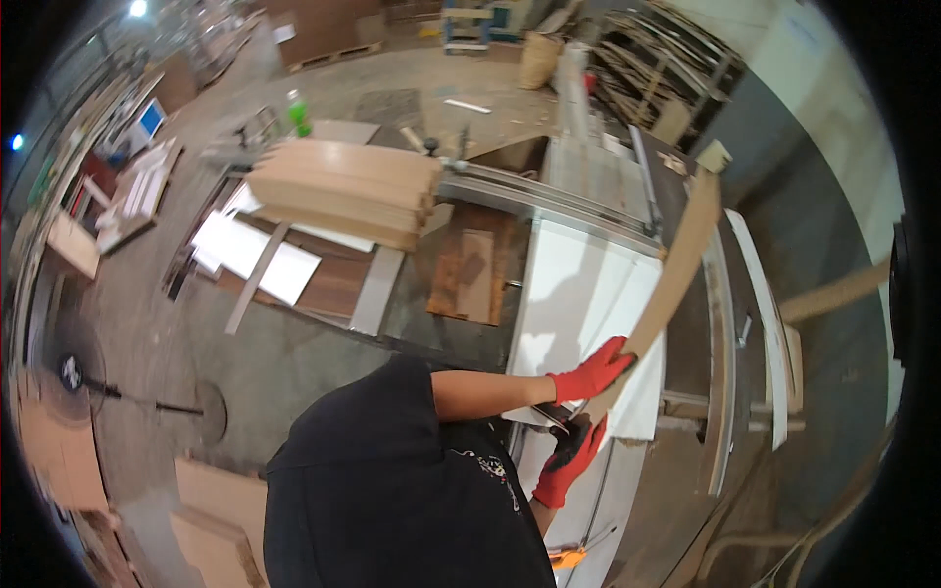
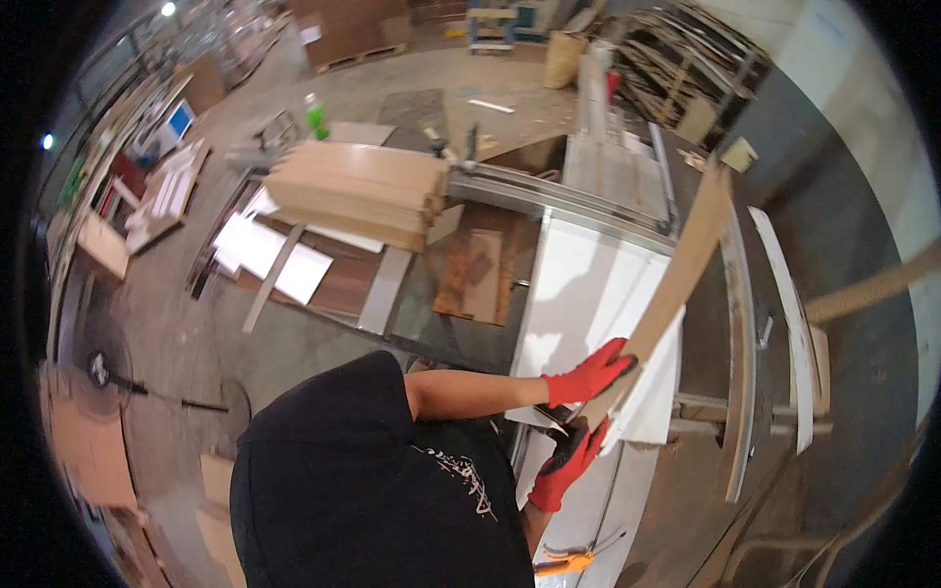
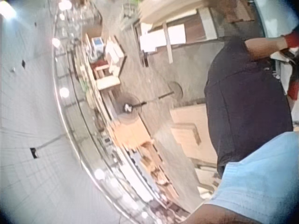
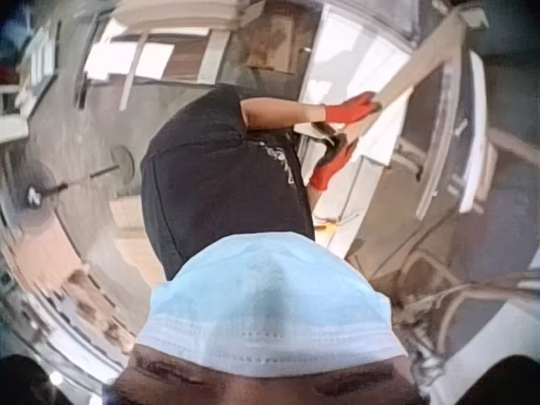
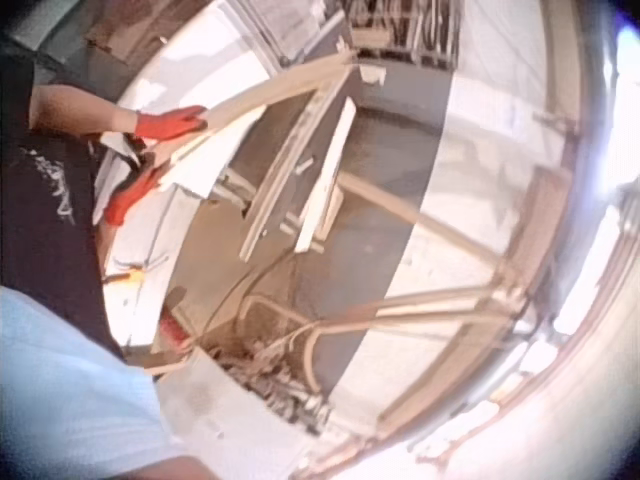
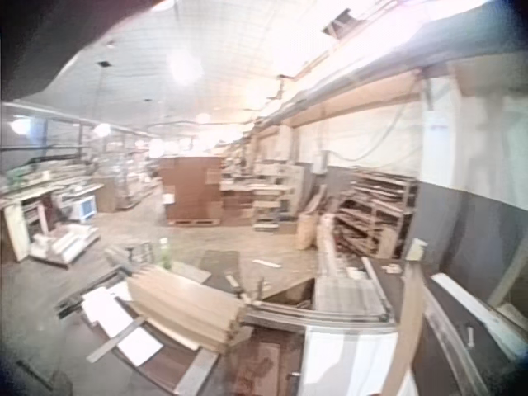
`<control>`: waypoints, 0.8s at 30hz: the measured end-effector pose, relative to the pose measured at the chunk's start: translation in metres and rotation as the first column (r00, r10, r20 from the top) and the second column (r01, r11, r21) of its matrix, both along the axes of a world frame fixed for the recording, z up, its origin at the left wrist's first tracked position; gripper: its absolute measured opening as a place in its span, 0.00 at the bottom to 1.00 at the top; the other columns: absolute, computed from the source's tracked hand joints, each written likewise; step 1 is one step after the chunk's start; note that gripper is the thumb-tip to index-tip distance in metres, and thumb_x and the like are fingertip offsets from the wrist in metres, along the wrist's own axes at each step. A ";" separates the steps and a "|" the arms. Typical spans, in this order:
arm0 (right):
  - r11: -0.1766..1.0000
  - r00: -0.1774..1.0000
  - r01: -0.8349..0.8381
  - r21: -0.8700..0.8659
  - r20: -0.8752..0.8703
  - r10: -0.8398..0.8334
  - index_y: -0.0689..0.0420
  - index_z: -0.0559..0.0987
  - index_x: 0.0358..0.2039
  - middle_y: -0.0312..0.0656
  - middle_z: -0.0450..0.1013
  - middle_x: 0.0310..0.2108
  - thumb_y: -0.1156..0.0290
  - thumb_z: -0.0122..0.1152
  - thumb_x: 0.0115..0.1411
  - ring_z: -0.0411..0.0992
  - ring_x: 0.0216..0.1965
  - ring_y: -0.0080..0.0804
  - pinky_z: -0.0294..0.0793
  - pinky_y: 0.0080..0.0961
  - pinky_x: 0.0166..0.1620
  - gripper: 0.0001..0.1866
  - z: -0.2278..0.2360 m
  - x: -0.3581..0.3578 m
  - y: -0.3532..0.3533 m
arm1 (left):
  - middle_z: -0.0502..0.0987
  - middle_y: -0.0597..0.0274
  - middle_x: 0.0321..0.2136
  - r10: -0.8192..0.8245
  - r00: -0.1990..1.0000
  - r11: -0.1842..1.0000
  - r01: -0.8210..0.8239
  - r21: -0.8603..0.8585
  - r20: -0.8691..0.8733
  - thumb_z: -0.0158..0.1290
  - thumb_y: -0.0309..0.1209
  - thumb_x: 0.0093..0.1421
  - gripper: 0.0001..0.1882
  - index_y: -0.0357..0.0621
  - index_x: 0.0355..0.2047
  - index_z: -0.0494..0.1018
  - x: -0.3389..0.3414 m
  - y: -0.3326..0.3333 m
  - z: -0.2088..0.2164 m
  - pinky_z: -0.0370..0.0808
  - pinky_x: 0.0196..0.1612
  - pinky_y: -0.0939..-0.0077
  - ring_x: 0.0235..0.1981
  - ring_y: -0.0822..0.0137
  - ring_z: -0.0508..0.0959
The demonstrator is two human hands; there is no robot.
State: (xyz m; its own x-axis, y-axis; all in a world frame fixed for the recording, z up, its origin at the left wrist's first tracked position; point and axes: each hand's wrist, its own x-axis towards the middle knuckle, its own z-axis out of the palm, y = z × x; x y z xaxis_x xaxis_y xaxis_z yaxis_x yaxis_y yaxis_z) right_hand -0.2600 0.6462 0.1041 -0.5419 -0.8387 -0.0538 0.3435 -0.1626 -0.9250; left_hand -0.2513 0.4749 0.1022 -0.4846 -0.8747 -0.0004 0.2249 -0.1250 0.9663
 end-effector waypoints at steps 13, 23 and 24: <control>0.787 0.759 -0.613 0.064 -0.229 0.610 0.63 0.62 0.71 0.45 0.68 0.61 0.62 0.54 0.72 0.72 0.41 0.28 0.74 0.27 0.41 0.31 0.032 0.118 -0.148 | 0.81 0.57 0.44 0.609 0.198 0.646 -0.686 0.336 -0.768 0.45 0.55 0.74 0.26 0.45 0.53 0.73 0.421 -0.063 0.142 0.79 0.50 0.59 0.40 0.61 0.81; 0.626 0.621 -0.671 0.396 -0.160 0.767 0.57 0.71 0.60 0.39 0.71 0.53 0.65 0.58 0.72 0.70 0.53 0.30 0.69 0.27 0.58 0.19 -0.068 0.272 -0.283 | 0.75 0.53 0.50 0.990 -0.099 -0.133 -0.880 0.457 0.098 0.53 0.41 0.69 0.24 0.36 0.56 0.67 0.650 -0.137 -0.068 0.72 0.54 0.64 0.49 0.59 0.74; 0.642 0.597 -0.656 0.397 -0.247 0.763 0.57 0.71 0.60 0.39 0.71 0.52 0.65 0.59 0.71 0.70 0.53 0.31 0.69 0.28 0.58 0.20 -0.071 0.281 -0.292 | 0.75 0.50 0.52 0.983 -0.126 -0.171 -0.901 0.398 0.136 0.54 0.39 0.67 0.26 0.35 0.59 0.66 0.660 -0.142 -0.083 0.71 0.56 0.64 0.50 0.58 0.74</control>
